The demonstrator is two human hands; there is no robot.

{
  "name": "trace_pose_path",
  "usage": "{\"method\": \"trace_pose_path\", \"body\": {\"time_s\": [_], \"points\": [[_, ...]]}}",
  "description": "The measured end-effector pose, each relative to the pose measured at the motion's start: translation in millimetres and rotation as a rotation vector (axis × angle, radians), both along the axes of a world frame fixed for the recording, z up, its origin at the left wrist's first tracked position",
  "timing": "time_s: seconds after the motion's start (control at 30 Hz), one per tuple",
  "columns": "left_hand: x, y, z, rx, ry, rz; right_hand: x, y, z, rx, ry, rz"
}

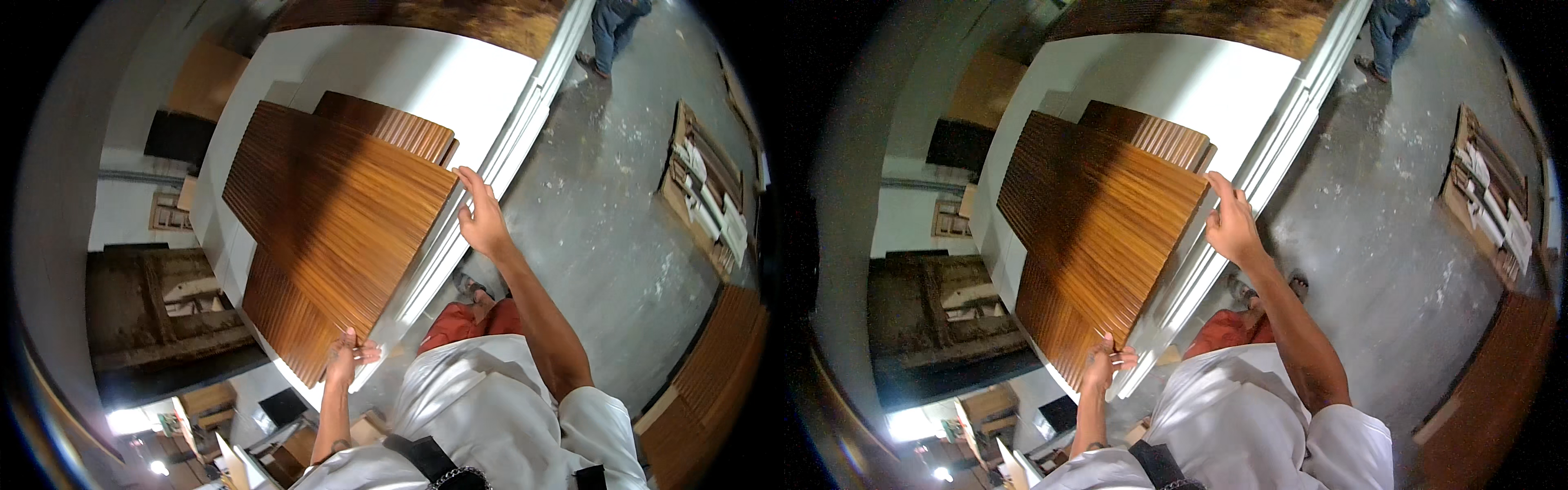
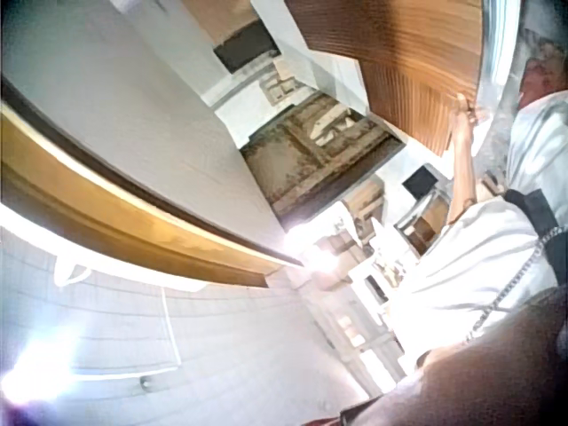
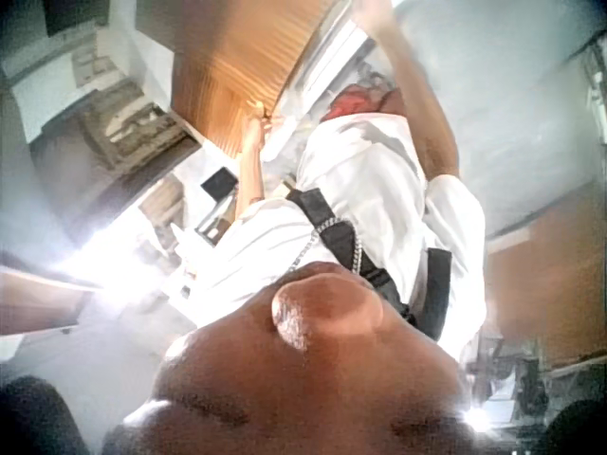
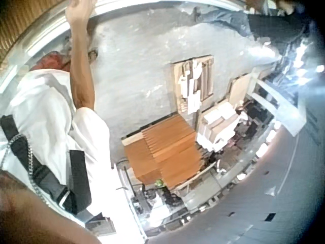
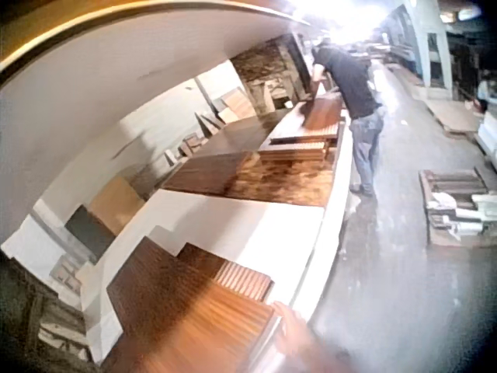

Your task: The person picks up and stacks several ribbed wooden panels on a white workbench. They align the panels, flip them over, and arrange them into a neat pile.

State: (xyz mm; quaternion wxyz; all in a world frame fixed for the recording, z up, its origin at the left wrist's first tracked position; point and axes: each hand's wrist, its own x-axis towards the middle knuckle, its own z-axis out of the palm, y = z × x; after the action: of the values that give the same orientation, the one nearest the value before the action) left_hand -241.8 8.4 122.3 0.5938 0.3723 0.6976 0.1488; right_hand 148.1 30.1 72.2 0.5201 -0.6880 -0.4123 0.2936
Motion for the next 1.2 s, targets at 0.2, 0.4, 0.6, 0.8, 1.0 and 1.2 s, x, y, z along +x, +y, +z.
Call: {"method": "trace_pose_path", "body": {"time_s": [0.2, 0.4, 0.6, 0.8, 1.0, 1.2], "points": [[81.5, 64.5, 85.0, 0.334, 0.691, -0.841, -23.3, -15.2, -35.8, 0.106, 0.523, -0.171], [240.3, 228.8, 21.7, 1.325, 0.171, -1.019, -56.9, -10.0, -54.4, 0.274, 1.188, -0.236], [338.7, 250.1, -17.5, 0.869, -0.108, -1.276, -74.4, 7.0, -48.9, 0.449, 1.538, -0.32], [334.4, 257.0, -25.2, 0.68, -0.302, -1.399, -76.5, 11.3, -61.6, 0.555, 1.801, -0.281], [333.3, 261.4, -32.2, 0.677, -0.382, -1.365, -76.3, 24.1, -65.9, 0.677, 1.828, -0.267], [334.9, 260.2, -34.7, 0.745, -0.356, -1.373, -81.4, 31.9, -64.3, 0.679, 1.801, -0.313]]}}
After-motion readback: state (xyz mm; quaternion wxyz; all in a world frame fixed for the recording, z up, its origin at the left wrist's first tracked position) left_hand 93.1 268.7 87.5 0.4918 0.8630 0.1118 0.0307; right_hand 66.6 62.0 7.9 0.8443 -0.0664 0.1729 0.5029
